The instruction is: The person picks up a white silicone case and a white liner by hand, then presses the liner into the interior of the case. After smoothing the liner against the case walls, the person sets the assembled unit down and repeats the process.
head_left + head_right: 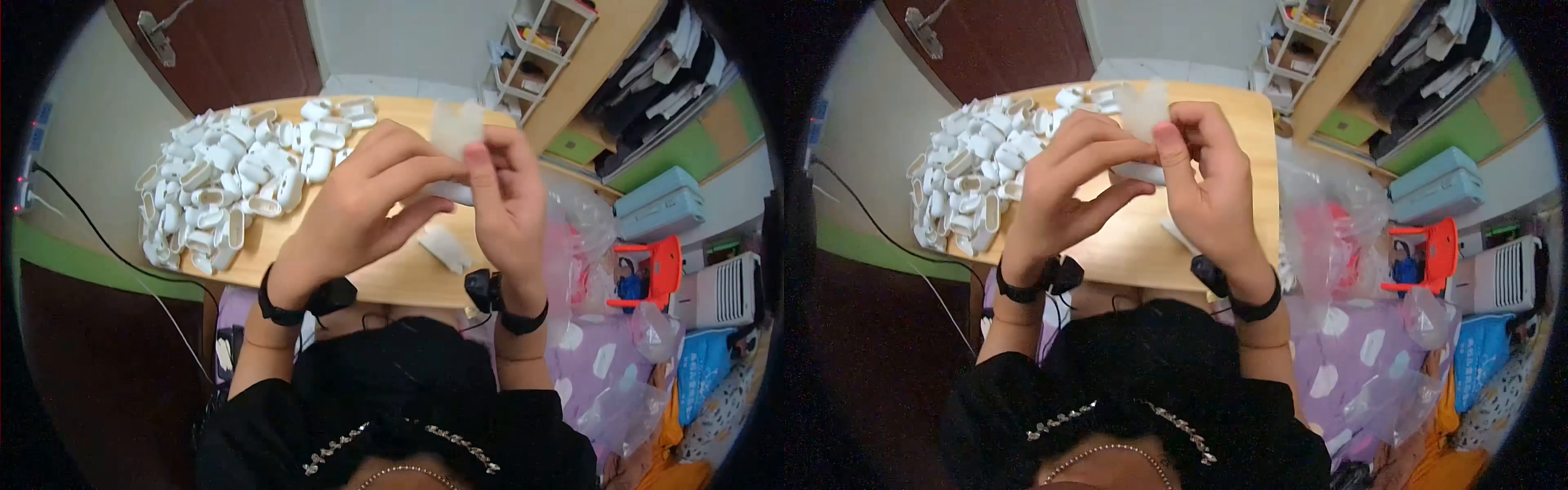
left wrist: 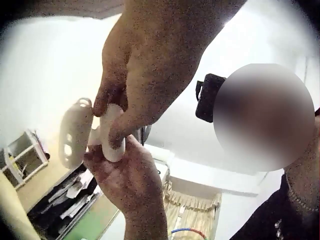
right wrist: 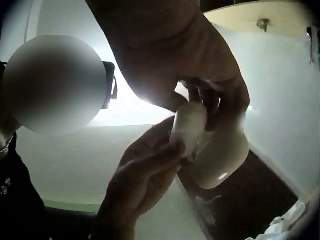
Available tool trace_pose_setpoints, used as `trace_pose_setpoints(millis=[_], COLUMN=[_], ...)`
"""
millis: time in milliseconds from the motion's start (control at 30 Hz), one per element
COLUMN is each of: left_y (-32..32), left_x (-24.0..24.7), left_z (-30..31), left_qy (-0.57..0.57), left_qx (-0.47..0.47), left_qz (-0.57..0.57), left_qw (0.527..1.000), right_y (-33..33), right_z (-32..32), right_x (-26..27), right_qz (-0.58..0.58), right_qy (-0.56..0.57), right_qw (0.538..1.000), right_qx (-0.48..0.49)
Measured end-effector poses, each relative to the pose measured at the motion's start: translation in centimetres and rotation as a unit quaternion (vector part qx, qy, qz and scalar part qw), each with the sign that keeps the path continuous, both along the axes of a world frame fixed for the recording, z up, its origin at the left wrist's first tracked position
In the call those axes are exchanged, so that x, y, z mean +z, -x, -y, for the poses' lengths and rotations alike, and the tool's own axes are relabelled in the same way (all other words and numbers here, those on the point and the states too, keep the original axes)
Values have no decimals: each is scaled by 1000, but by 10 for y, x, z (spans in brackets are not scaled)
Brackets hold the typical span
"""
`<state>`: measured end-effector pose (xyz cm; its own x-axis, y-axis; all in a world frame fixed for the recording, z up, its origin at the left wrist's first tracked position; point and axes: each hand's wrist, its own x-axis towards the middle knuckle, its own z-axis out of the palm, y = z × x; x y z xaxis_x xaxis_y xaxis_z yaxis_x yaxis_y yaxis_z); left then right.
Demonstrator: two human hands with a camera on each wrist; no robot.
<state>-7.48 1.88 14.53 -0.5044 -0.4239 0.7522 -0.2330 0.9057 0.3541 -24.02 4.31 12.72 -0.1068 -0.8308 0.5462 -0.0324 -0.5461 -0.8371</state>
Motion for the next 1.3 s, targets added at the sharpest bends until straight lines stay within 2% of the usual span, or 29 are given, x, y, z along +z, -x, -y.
trace_pose_setpoints(millis=[67,133,233,333,367,467,533,633,733,800,833,867,933,1067,1167,1300], left_y=[16,34,35,39,39,31,32,30,25,19,19,17,14,13,12,16], left_x=[9,11,17,11,12,8,3,-6,-4,5,7,10,15,15,14,12], left_z=[3,11,18,40,35,41,43,51,55,58,59,58,52,48,51,55], left_qy=[21,-33,-78,-29,-181,-357,-408,-356,-336,-325,-294,-261,-267,-271,-230,-176], left_qx=[39,27,113,29,7,-112,-178,-201,-191,-162,-145,-127,-98,-76,-84,-95], left_qz=[-139,-267,-207,-151,-130,-140,-238,-266,-269,-234,-211,-187,-181,-202,-197,-194], left_qw=[989,963,969,988,975,917,864,873,882,902,921,938,942,938,949,960], right_y=[-7,-7,4,23,25,26,26,29,31,39,48,47,42,23,15,23], right_z=[5,14,35,48,48,48,47,45,45,44,44,39,31,33,34,34], right_x=[15,23,24,31,33,37,37,37,42,45,47,47,49,45,41,43], right_qz=[36,54,-5,-136,-157,-199,-203,-242,-245,-275,-306,-332,-384,-415,-381,-400], right_qy=[74,157,315,409,403,385,374,354,367,401,420,411,395,360,324,328], right_qw=[995,981,933,886,889,895,900,901,892,858,827,815,787,799,832,824], right_qx=[-47,-99,-175,-168,-148,-108,-89,-66,-97,-168,-217,-238,-278,-245,-240,-230])
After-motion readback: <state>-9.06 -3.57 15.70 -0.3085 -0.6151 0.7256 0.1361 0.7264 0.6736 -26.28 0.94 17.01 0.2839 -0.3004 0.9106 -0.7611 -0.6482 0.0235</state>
